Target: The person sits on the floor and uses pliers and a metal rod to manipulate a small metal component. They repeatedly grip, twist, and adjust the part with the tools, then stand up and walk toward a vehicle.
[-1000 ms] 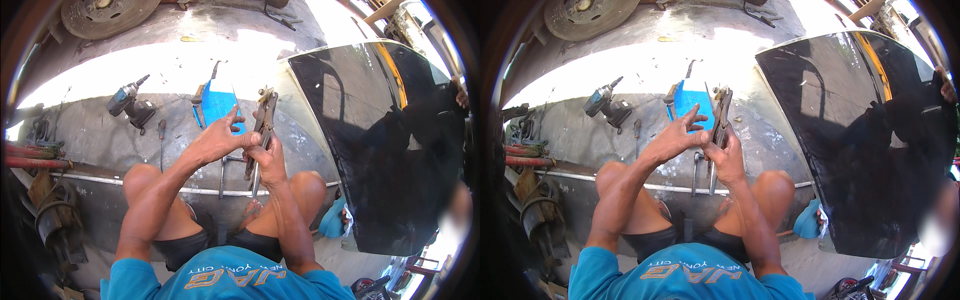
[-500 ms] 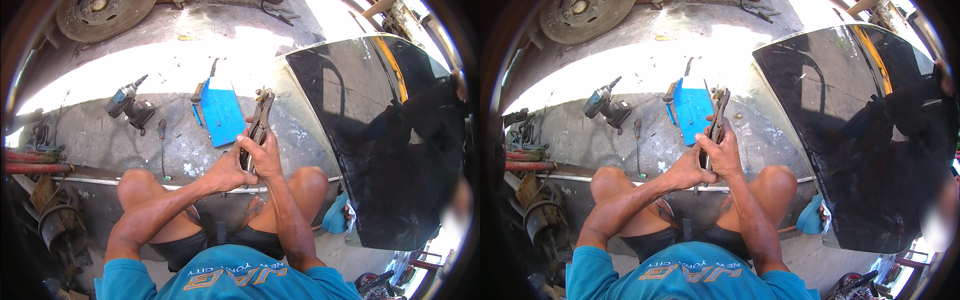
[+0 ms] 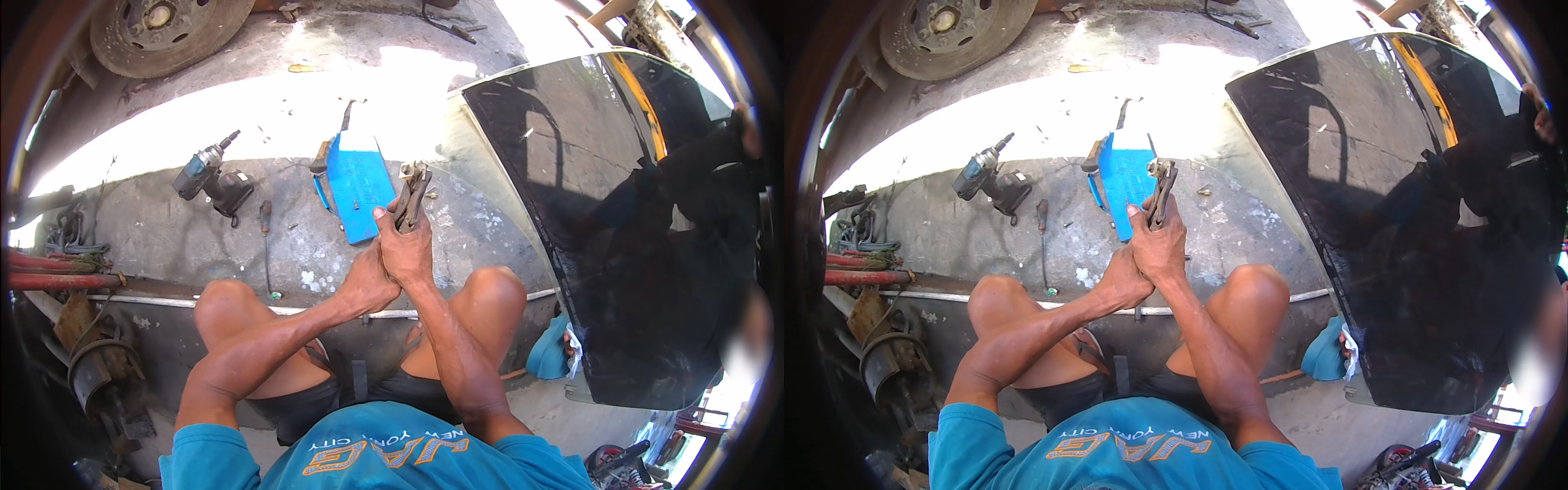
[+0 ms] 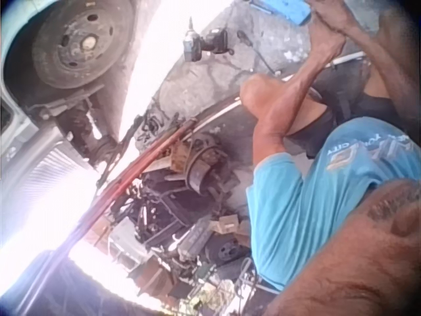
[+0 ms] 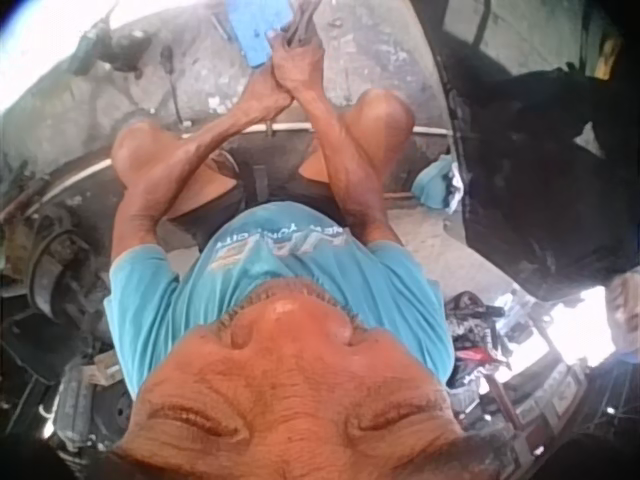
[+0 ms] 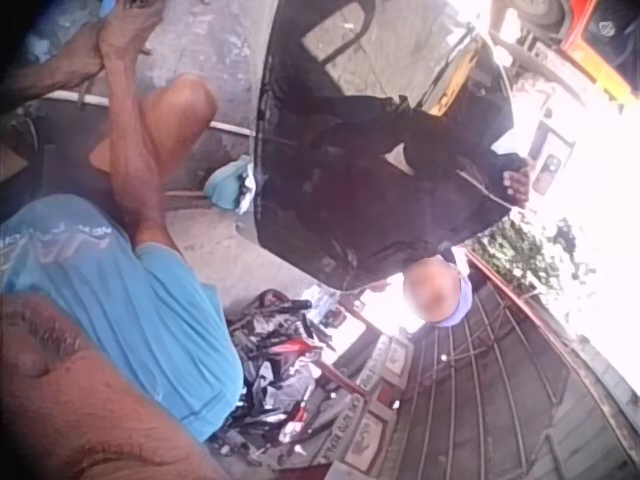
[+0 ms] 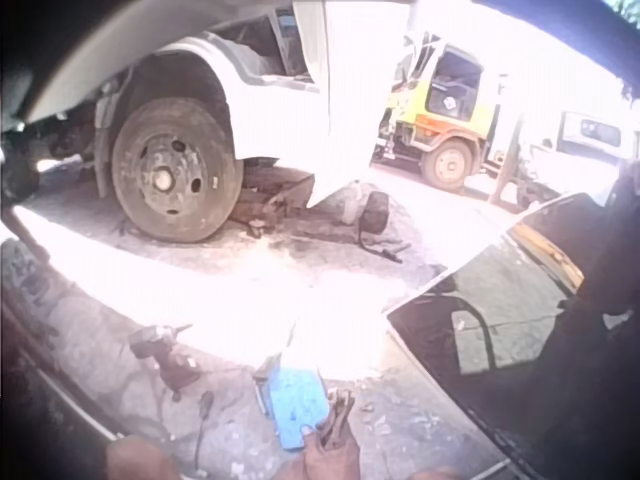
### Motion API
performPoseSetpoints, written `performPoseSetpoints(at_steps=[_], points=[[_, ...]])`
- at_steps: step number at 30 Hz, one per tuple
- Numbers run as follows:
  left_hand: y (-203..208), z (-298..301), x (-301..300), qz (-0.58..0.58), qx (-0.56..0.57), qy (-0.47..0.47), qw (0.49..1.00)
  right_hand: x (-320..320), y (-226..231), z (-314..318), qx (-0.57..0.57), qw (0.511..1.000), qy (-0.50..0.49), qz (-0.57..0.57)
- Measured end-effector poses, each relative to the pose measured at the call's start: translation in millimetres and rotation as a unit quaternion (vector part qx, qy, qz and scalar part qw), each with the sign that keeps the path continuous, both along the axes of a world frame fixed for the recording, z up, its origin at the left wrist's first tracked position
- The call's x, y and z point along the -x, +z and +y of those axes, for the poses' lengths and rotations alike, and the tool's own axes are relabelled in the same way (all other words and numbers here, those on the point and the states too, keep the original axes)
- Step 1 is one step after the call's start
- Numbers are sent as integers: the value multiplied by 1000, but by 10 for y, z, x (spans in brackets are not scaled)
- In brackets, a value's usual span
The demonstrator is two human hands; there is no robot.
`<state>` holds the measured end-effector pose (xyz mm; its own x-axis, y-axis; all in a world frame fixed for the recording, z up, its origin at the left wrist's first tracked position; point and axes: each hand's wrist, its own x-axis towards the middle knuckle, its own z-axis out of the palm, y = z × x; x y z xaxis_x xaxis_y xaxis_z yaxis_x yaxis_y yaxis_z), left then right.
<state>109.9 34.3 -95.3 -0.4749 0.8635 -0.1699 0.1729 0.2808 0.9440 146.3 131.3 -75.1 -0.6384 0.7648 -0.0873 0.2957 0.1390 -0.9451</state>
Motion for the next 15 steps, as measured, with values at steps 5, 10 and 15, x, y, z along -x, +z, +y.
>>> performPoseSetpoints(at_steps=[5, 10, 15], points=[[-89, -41, -23, 8, 16, -2, 1000, -6, 90, -63, -21, 1000, -3, 4], [-71, -17, -52, -39, -13, 41, 998, -3, 18, 18, 39, 999, -18, -15], [49, -23, 61, 8, -17, 24, 1000, 1, 148, 87, 137, 989, 32, 52]])
